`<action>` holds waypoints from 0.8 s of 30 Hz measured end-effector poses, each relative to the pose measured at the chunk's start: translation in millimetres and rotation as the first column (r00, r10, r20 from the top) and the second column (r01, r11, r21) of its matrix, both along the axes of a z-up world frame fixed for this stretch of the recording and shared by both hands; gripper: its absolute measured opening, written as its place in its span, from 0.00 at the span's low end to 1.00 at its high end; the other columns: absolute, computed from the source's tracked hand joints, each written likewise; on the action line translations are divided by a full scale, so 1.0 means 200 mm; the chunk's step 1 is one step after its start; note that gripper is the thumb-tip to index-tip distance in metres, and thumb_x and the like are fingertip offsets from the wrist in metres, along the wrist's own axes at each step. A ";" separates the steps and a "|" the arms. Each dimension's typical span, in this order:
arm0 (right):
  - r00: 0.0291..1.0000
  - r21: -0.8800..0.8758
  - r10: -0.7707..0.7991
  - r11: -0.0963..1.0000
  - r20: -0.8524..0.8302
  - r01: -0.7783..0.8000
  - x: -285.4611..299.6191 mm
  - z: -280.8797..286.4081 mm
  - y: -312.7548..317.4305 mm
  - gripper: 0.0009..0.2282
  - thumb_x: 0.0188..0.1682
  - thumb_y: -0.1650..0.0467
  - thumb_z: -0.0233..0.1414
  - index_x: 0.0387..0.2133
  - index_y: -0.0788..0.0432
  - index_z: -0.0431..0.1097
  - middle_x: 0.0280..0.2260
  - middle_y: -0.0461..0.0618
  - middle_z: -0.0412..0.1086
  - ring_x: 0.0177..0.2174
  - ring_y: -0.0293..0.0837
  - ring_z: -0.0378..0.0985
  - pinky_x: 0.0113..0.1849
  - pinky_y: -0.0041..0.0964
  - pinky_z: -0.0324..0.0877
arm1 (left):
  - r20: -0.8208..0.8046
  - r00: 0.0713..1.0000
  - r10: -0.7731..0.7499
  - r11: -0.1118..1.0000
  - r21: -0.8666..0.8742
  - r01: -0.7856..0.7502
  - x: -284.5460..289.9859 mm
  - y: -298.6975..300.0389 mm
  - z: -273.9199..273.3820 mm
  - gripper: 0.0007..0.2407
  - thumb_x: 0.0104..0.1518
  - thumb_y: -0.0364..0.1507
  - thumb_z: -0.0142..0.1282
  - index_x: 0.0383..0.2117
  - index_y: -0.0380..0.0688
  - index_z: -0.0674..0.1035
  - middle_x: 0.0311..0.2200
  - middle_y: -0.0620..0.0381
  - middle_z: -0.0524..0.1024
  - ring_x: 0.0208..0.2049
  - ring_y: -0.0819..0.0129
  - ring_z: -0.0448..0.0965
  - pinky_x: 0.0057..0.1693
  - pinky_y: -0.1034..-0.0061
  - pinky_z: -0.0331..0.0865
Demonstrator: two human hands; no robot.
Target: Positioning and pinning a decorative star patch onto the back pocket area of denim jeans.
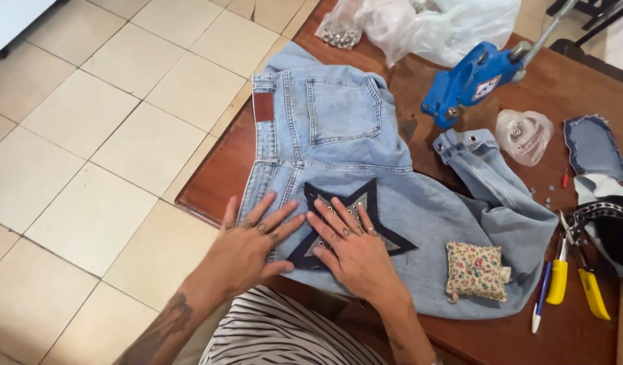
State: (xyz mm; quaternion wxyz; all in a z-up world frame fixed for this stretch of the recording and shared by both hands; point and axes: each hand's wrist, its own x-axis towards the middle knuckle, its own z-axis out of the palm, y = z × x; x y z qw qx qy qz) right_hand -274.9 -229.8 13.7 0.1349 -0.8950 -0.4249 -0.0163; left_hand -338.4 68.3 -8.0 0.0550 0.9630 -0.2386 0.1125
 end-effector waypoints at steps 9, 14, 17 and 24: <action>0.968 0.140 -0.040 0.987 -0.247 0.076 0.00 0.04 -0.05 0.34 0.70 0.64 0.51 0.88 0.59 0.48 0.87 0.51 0.57 0.84 0.52 0.55 0.81 0.65 0.39 | -0.091 0.957 -0.276 0.922 -0.305 0.237 -0.07 -0.06 0.08 0.23 0.69 0.41 0.73 0.70 0.57 0.87 0.73 0.54 0.84 0.74 0.52 0.82 0.84 0.28 0.50; 0.997 0.136 0.072 0.988 -0.030 -0.068 -0.01 -0.05 -0.15 0.28 0.72 0.67 0.53 0.86 0.47 0.59 0.87 0.46 0.57 0.85 0.50 0.54 0.82 0.63 0.49 | 0.041 0.975 -0.218 0.942 -0.253 0.221 -0.12 -0.04 -0.10 0.22 0.74 0.39 0.68 0.73 0.56 0.85 0.76 0.60 0.81 0.78 0.57 0.78 0.84 0.38 0.54; 0.989 -0.032 0.112 0.993 0.094 -0.109 -0.03 0.00 -0.13 0.26 0.73 0.60 0.50 0.85 0.45 0.64 0.86 0.40 0.59 0.84 0.50 0.54 0.79 0.70 0.49 | -0.090 0.976 -0.199 0.911 -0.384 0.151 -0.13 -0.02 0.07 0.21 0.74 0.44 0.67 0.69 0.53 0.87 0.74 0.55 0.84 0.80 0.56 0.76 0.86 0.33 0.46; 0.992 0.015 0.110 0.994 0.062 -0.111 -0.05 0.05 -0.11 0.24 0.73 0.62 0.52 0.82 0.46 0.68 0.84 0.40 0.63 0.83 0.51 0.57 0.79 0.70 0.50 | -0.612 0.558 0.561 0.275 -0.497 -0.823 -0.26 -0.06 0.25 0.26 0.63 0.45 0.75 0.64 0.50 0.82 0.49 0.62 0.91 0.50 0.61 0.85 0.60 0.58 0.79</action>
